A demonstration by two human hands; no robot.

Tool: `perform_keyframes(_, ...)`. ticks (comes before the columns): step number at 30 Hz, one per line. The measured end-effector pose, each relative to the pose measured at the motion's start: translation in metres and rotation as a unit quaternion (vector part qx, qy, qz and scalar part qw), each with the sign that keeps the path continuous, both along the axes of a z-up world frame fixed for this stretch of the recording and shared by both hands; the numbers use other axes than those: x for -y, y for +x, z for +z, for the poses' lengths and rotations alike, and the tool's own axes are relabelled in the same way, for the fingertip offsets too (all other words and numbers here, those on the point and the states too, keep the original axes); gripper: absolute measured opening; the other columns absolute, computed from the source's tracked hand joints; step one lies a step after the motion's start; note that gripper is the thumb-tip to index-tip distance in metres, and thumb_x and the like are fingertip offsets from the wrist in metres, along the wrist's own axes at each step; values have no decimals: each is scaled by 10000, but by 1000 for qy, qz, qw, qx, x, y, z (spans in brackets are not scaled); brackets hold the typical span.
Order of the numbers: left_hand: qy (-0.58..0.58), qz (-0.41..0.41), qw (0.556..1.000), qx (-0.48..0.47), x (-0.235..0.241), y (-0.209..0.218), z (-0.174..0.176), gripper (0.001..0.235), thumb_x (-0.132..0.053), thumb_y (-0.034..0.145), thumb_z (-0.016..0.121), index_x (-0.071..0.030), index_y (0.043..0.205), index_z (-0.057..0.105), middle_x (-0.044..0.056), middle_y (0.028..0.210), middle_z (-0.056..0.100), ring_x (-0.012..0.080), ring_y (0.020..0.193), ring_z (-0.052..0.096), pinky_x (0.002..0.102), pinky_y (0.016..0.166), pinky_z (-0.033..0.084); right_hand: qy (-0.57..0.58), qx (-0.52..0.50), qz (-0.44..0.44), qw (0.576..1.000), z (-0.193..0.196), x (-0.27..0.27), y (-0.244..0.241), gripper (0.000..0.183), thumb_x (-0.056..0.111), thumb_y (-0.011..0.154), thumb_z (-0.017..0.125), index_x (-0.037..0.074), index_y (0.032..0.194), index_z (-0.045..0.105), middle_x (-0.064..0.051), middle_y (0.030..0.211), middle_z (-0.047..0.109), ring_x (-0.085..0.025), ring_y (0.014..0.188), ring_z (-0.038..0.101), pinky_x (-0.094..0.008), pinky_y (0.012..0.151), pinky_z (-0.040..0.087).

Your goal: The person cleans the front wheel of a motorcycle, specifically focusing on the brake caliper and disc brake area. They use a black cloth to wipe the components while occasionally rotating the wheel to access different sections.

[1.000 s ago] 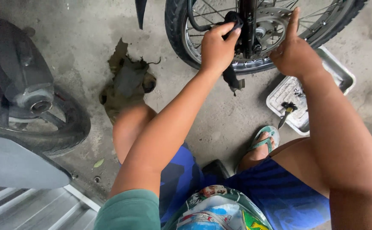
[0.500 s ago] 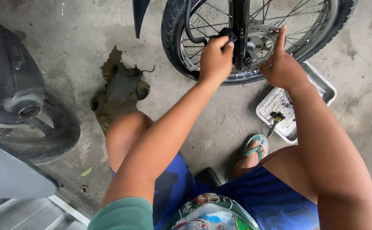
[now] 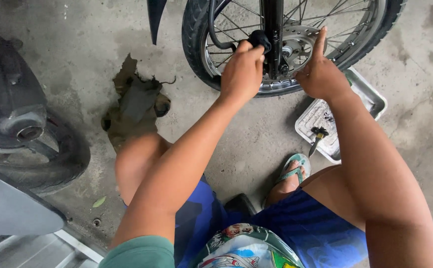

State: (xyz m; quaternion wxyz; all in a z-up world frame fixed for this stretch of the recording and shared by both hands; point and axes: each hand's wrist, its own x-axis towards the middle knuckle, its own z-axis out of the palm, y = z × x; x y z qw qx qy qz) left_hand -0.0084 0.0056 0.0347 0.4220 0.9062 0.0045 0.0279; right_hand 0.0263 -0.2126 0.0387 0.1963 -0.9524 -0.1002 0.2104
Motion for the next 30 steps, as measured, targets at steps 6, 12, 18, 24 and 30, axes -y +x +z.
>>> perform_keyframes(6, -606, 199, 744, -197, 8, 26, -42, 468, -101, 840, 757, -57, 1304, 715, 84, 1167, 759, 177, 1063, 672, 293, 934, 527, 21, 14, 14, 1000, -12, 8, 2, 1072, 115, 1045, 605, 107, 1561, -334, -233, 1029, 718, -458, 807, 652, -532, 726, 494)
perform_keyframes(12, -438, 89, 868, -216, -3, 4, 8, 613, -193, 950, 593, -35, 1521, 436, 142, 1623, 437, 279, 1507, 411, 424, 1243, 302, 14, -7, 22, 1000, -3, 3, 0, 1111, 86, 1074, 620, 108, 1503, -405, -272, 1076, 738, -439, 835, 693, -515, 848, 562)
perform_keyframes(18, -405, 48, 898, -167, 5, 8, -41, 593, -246, 980, 573, -56, 1526, 444, 122, 1615, 438, 241, 1509, 401, 341, 1240, 301, 16, -36, -1, 999, 14, -7, -4, 1088, 96, 1086, 602, 108, 1499, -404, -231, 1035, 761, -425, 815, 700, -512, 867, 533)
perform_keyframes(24, -272, 44, 907, -320, 20, -37, 33, 452, -297, 1050, 437, -261, 1494, 506, -4, 985, 679, 138, 658, 578, 240, 507, 413, 17, -20, 19, 999, 5, -2, -1, 1107, 80, 1074, 621, 103, 1505, -398, -246, 1076, 750, -437, 859, 697, -519, 868, 544)
perform_keyframes(30, -378, 47, 877, -292, 38, -27, 0, 714, -278, 990, 439, -241, 1639, 144, 65, 1721, 223, 297, 1548, 299, 441, 1219, 332, 14, 14, 38, 999, -16, 13, 5, 1139, 111, 1056, 662, 153, 1548, -365, -212, 1001, 758, -468, 813, 685, -540, 779, 501)
